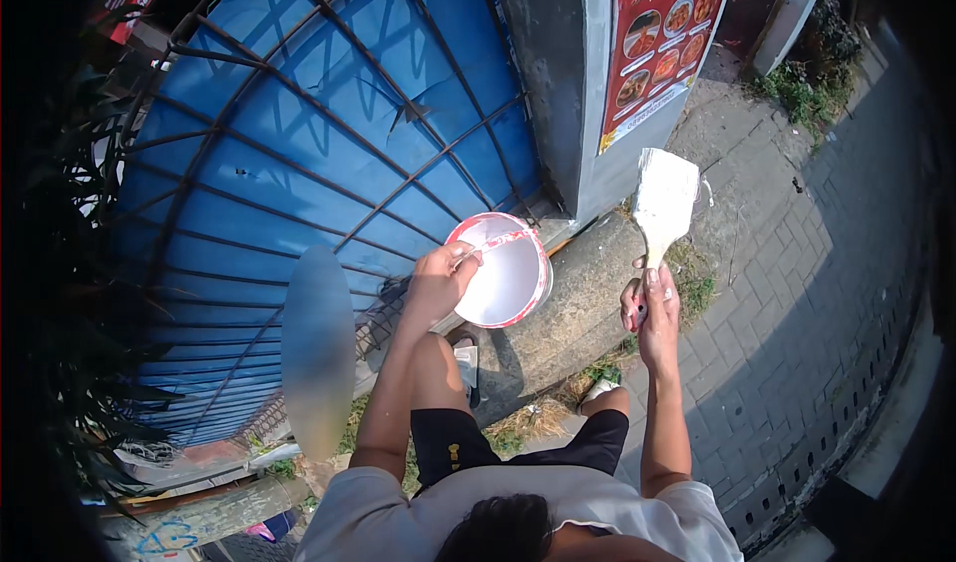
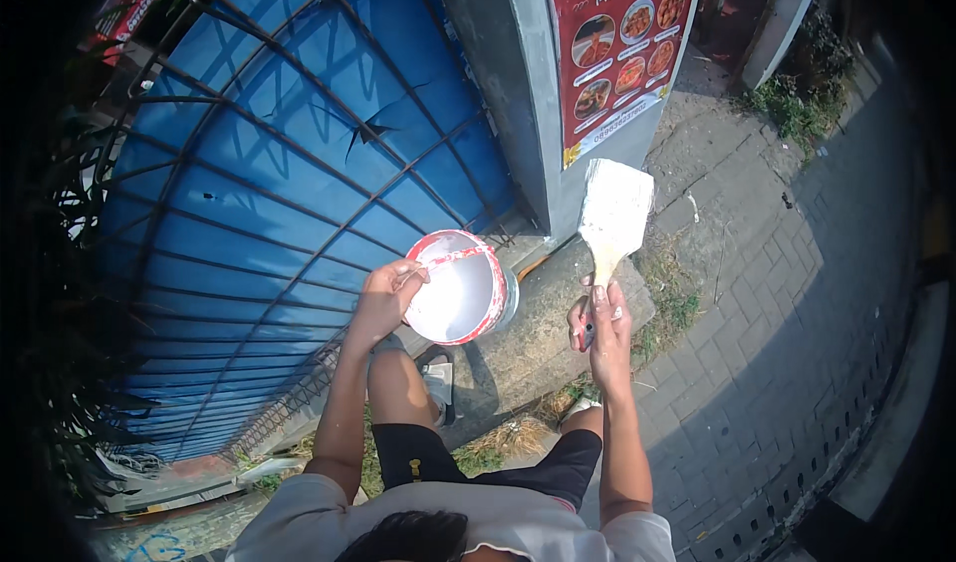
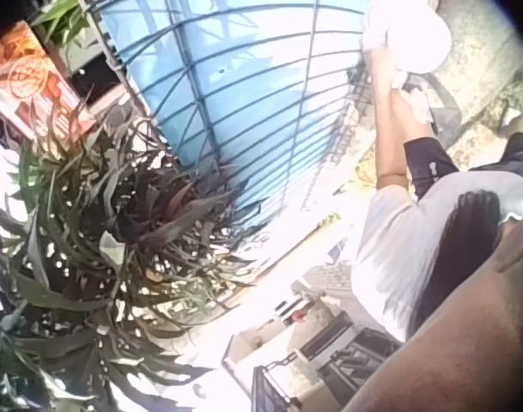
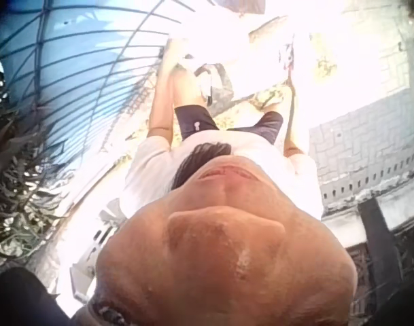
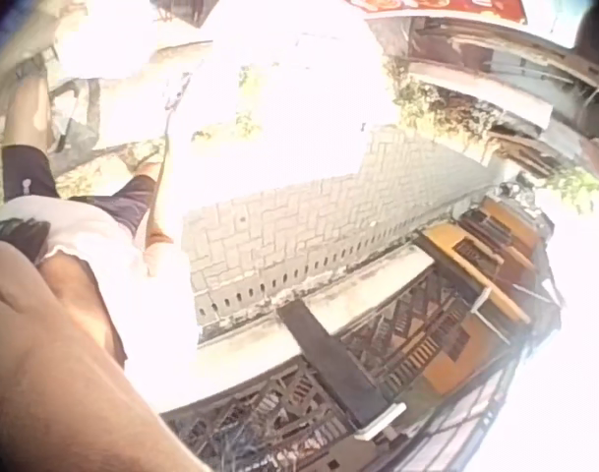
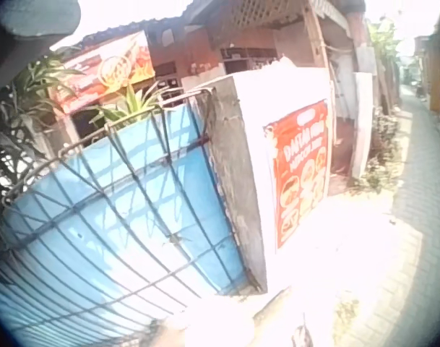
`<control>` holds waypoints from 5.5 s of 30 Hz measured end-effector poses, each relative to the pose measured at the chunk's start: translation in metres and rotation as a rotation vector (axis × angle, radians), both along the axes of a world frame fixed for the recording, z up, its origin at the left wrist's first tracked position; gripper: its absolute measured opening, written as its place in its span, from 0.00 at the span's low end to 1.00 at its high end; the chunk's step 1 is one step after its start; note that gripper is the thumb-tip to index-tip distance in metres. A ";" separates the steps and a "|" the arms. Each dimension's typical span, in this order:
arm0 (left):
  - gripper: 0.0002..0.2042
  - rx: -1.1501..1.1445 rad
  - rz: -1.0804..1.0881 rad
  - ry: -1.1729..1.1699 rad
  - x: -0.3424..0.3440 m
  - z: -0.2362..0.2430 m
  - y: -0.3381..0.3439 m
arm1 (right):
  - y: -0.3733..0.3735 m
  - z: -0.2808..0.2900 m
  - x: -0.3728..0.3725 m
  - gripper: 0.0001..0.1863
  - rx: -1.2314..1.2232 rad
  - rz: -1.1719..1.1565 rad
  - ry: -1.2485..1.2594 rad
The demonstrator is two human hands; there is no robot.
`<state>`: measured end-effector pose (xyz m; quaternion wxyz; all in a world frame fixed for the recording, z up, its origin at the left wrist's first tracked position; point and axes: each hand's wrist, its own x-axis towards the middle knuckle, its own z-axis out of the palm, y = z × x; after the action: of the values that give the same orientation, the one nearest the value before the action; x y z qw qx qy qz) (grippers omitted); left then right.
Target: The person paints the side of a concrete wall using white paint and a brush, repeatedly dipping the brush into a paint bucket and applying it to the surface.
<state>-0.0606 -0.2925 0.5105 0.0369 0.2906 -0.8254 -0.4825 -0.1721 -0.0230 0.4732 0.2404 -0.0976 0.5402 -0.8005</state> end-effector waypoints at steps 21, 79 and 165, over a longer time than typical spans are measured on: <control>0.12 -0.191 -0.831 0.429 -0.048 -0.248 0.039 | -0.118 -0.075 0.035 0.11 0.183 -0.519 0.366; 0.13 -0.018 -0.648 0.306 -0.070 -0.274 -0.012 | -0.190 0.065 -0.054 0.17 1.250 -0.450 2.047; 0.11 -0.096 -0.819 0.240 -0.050 -0.270 -0.018 | -0.205 -0.077 -0.057 0.08 1.149 0.064 1.515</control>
<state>-0.1108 -0.3109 0.2406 -0.0486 -0.1215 -0.8840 -0.4488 -0.2287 -0.2275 0.3957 -0.1406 -0.4722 0.8606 -0.1293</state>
